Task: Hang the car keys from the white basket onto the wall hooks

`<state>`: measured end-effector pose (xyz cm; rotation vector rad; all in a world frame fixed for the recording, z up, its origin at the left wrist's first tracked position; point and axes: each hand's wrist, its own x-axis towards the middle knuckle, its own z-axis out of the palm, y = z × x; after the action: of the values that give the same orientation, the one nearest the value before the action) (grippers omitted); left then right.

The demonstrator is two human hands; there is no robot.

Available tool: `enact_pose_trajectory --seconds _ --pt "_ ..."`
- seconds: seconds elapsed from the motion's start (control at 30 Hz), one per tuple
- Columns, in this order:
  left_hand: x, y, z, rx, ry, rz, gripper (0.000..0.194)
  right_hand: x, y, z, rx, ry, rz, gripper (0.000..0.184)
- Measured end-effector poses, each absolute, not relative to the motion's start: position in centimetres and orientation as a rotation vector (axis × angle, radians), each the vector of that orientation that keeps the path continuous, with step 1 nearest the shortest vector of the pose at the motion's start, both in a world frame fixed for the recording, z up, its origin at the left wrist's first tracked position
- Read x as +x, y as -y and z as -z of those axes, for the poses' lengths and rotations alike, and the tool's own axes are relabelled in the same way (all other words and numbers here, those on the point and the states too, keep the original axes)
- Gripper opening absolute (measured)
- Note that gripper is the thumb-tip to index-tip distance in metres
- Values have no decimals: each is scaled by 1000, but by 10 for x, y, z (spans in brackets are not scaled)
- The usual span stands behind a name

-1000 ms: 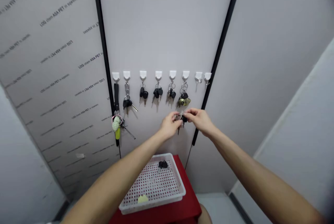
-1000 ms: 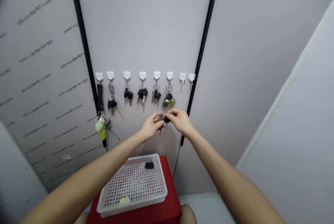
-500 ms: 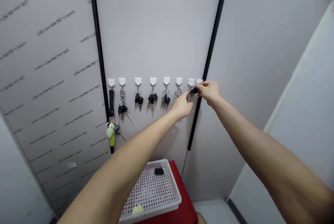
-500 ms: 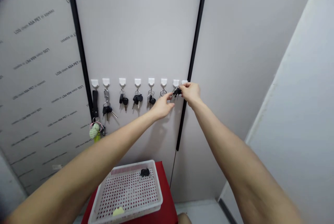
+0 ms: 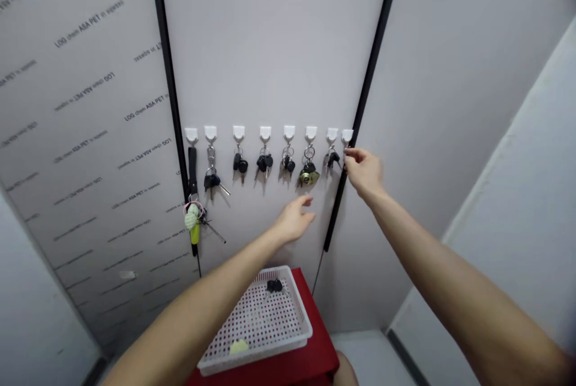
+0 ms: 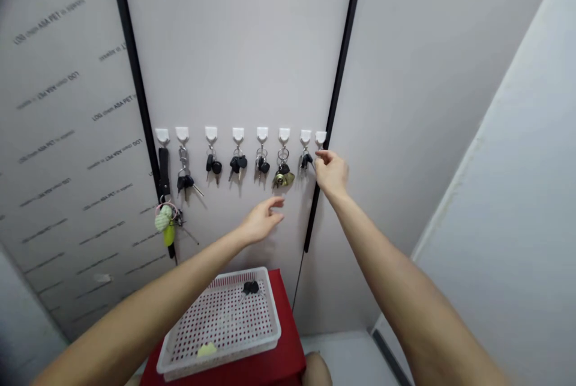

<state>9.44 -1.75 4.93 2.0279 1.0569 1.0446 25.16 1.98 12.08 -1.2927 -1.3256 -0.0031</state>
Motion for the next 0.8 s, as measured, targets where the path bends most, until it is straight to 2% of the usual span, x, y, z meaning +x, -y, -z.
enact_pose_trajectory --seconds 0.1,0.2,0.33,0.53,0.7,0.8 --pt "67 25 10 1870 -1162 -950 36 237 5 -66 -1339 1450 -32 24" --pt "40 35 66 1762 -1346 -826 30 212 30 2 -1428 1846 -271 22" --pt "18 48 109 1832 -1460 -668 27 178 47 69 -1514 2294 -333 25" --pt "14 54 124 1873 -1541 -567 32 149 42 97 -1651 2663 4 26" --pt "14 54 128 1848 -1539 -589 34 146 39 104 -1679 2732 -16 22" --pt "18 54 130 1809 -1460 -673 43 146 41 100 -1683 2700 -39 19"
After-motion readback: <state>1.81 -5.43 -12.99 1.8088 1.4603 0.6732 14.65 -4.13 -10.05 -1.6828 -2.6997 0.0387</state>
